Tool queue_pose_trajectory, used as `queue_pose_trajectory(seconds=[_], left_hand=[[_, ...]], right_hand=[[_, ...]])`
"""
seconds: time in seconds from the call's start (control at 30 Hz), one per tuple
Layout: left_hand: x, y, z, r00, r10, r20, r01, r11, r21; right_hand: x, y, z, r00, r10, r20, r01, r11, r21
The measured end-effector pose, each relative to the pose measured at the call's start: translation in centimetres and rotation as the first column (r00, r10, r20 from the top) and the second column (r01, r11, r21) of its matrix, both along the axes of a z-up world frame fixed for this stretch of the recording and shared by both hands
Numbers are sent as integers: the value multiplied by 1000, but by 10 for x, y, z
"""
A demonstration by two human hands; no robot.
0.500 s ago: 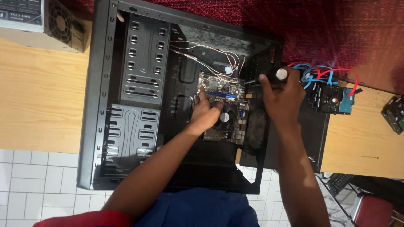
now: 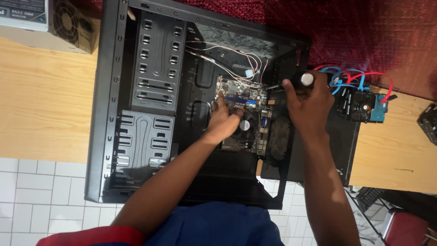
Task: Inspecting and disassembling internal computer components like the motherboard and RAM using a screwdriver.
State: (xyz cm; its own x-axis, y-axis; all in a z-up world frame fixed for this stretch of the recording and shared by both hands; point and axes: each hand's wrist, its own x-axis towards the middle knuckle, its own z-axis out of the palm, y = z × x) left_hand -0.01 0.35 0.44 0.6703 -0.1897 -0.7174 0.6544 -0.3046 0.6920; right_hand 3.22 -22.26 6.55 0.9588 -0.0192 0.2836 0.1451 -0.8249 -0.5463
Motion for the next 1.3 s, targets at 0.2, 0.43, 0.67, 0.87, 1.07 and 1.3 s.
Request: queue_pose_trajectory(seconds=[0.2,0.43,0.67,0.87,1.07,1.3], left_hand=[[1,-1,-1,1000,-21,-5,22,1000,13],[0,0,7,1000,-21,-3,21,1000,21],[1,2,6,1000,-13,-2,13,1000,-5],[1,0,0,999,-39,-7,39,999,8],[0,-3,-7,1000,-27,-17,27,1000,5],[-1,-1,-2,1000,-16,-1,16,1000,-6]], right_hand=[[-1,-1,-4,1000,-1,13,1,1000,20],[-5,3,3,1000,21,-3,-21,999,26],[-6,6,8,999,42,9,-42,999,-4],[-7,7,7,999,41,22,-42,999,12],[-9,9,9,998,56,15,-56,998,8],[-7,10,11,998,54,28,-53,998,-20]])
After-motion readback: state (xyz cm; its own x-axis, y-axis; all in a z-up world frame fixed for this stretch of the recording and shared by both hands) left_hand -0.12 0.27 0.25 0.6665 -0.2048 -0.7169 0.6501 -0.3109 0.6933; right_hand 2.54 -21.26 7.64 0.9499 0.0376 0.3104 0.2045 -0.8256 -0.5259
